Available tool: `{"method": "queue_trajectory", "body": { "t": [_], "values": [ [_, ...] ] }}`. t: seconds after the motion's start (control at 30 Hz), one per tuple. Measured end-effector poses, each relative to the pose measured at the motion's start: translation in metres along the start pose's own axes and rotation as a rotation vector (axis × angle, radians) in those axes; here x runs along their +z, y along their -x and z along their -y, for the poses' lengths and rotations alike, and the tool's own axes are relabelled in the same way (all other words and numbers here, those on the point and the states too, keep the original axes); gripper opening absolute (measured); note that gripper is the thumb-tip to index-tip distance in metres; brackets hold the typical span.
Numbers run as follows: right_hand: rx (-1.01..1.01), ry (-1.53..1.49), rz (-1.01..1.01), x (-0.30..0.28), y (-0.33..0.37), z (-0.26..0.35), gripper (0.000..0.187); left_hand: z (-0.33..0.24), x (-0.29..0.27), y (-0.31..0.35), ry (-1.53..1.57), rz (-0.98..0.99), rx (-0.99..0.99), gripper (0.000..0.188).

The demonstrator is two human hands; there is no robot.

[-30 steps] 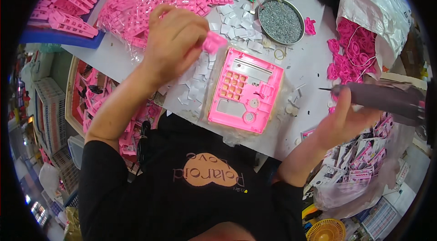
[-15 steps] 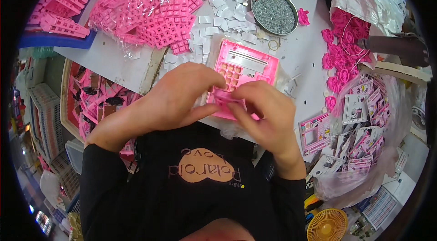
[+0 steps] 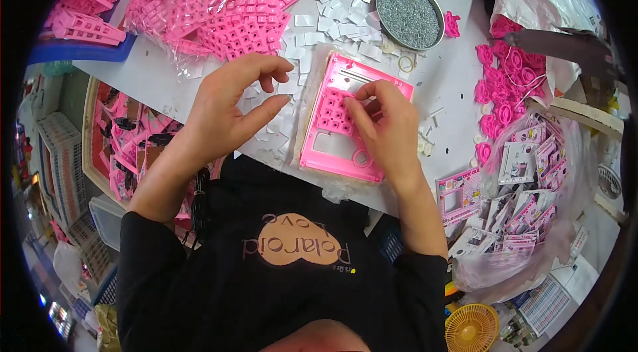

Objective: Assembling a pink toy piggy bank by installing electronic components and plastic parts.

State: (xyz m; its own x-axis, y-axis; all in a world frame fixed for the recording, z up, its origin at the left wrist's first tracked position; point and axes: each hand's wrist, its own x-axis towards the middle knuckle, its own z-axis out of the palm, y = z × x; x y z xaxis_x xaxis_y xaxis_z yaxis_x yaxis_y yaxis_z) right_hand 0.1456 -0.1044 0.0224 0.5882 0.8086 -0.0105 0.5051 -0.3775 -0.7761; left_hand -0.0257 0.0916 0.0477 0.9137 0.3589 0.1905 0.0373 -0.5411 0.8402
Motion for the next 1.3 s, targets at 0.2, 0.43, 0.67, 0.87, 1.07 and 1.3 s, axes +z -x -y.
{"method": "queue_trajectory", "body": {
  "t": [0.2,0.43,0.67,0.87,1.07,1.3],
  "values": [
    [-0.373,0.295,-0.146,-0.011,0.011,0.014,0.046,0.001,-0.005,0.0,-0.057,-0.026,0.02,0.032],
    [-0.369,0.589,0.314,0.016,0.039,0.015,0.107,0.004,0.005,-0.077,-0.265,-0.1,0.101,0.029],
    [-0.334,0.609,0.33,0.018,0.041,0.015,0.11,0.019,0.032,-0.256,-0.621,0.057,-0.568,0.024],
    [-0.393,0.529,0.303,0.02,0.04,0.016,0.106,0.112,0.04,-0.319,-0.382,-0.136,-0.54,0.047],
    [-0.549,0.08,0.053,-0.011,0.018,0.003,0.082,0.037,-0.003,-0.253,0.187,-0.712,0.414,0.018],
    [0.028,-1.298,-0.108,-0.038,-0.063,0.05,0.039,-0.019,0.028,-0.12,-0.345,-0.457,0.912,0.023]
  ]
}}
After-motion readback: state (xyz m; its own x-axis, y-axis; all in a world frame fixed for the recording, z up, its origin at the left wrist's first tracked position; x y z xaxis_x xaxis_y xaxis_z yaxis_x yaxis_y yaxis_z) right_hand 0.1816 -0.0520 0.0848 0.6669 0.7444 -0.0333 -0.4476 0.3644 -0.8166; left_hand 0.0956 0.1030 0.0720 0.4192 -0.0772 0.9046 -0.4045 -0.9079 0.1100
